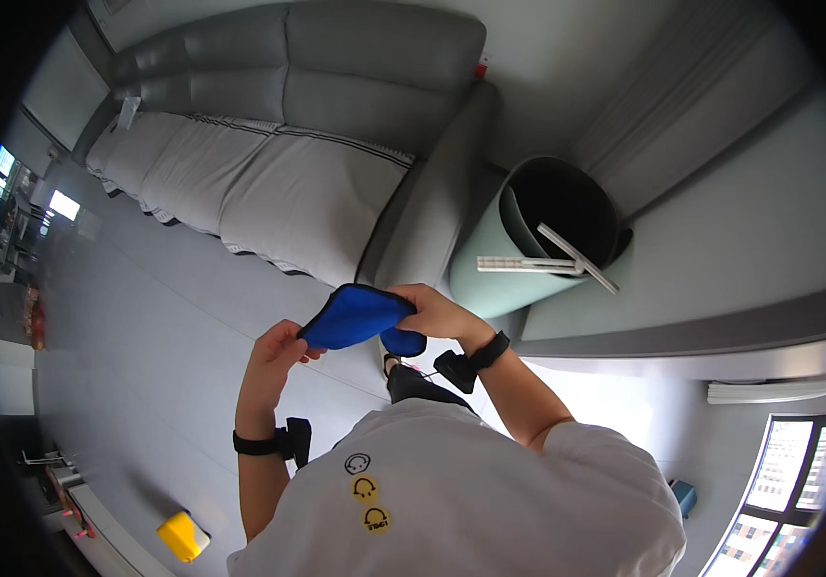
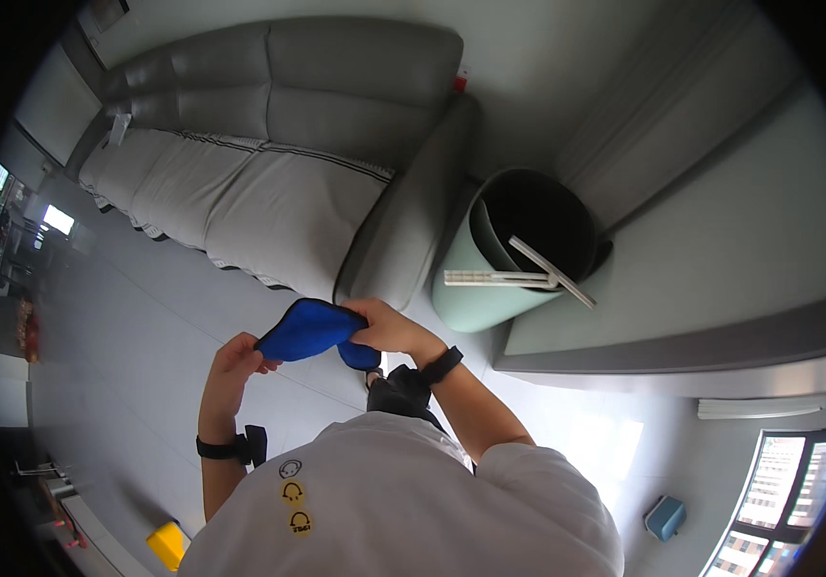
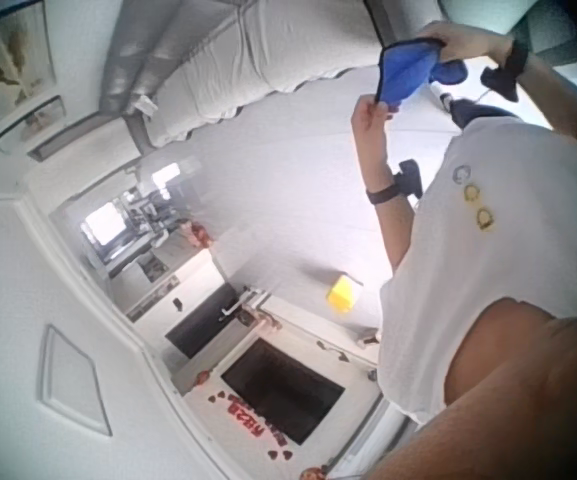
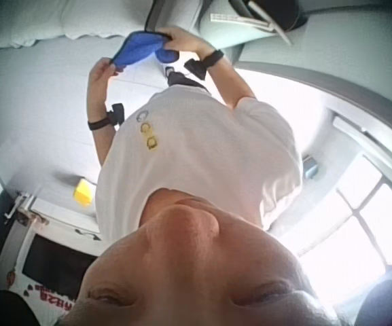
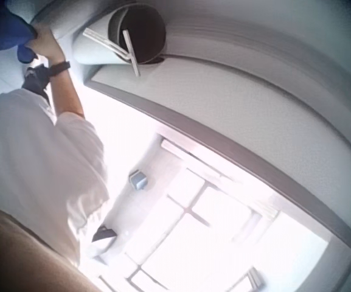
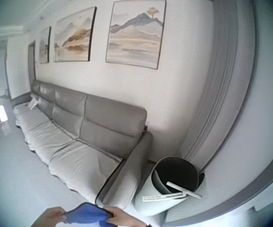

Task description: The person unboxes bags of washing powder and a bottle of soap, places the bags into a lower cabinet beneath a sink, and puts the soap bottle into an upper cabinet.

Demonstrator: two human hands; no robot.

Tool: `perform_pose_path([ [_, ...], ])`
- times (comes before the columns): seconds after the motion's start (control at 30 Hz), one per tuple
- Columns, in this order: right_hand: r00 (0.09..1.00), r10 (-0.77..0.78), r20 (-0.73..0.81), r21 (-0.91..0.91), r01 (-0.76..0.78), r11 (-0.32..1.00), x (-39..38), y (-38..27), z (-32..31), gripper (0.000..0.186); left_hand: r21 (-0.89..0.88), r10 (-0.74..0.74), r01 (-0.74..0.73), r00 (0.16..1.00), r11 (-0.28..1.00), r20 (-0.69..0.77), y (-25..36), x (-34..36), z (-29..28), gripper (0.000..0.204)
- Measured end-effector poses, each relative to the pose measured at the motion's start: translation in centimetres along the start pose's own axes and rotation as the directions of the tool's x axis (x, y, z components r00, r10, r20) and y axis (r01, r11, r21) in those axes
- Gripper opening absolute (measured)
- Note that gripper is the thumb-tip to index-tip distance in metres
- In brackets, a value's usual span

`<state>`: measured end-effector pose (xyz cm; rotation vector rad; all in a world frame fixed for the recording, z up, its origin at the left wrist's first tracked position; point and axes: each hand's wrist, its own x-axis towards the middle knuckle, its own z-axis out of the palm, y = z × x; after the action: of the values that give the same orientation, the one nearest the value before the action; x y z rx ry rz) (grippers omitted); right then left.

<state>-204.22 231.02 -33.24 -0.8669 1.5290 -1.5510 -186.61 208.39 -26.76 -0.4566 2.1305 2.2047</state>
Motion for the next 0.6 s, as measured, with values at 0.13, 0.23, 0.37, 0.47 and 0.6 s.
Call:
perform_pose_path([
  [0.13, 0.999, -0.030, 0.018, -0.070, 0.031, 0.997, 5.6, -1.1, -0.9, 0.024, -0.032, -0.046, 0.044, 0.996, 0.999, -0.077, 1.5, 4.4, -3.2, 0.009],
  [0.23, 1.000, -0.022, -0.010, -0.061, 0.022, 0.998, 10.2, 0.6, -2.5, 0.028, -0.010, -0.100, 0.100, 0.992, 0.995, -0.072, 1.2, 9.8, -5.3, 0.010],
  [0.37, 0.987, 0.071, -0.141, -0.037, -0.077, 0.996, 16.6, 0.5, -5.9, 0.028, -0.108, -0.110, 0.101, 0.991, 0.989, -0.077, 1.2, 18.7, -7.6, 0.012],
  [0.47, 0.955, 0.016, -0.297, -0.050, -0.032, 0.998, 19.4, 2.8, -7.1, 0.028, -0.142, -0.176, 0.176, 0.984, 0.974, 0.015, -0.3, 24.3, -10.4, 0.013],
  [0.6, 0.934, 0.079, -0.349, -0.082, -0.114, 0.990, 22.7, 6.2, -10.8, 0.029, -0.072, -0.217, 0.230, 0.963, 0.970, 0.159, -1.2, 33.0, -13.5, 0.016],
])
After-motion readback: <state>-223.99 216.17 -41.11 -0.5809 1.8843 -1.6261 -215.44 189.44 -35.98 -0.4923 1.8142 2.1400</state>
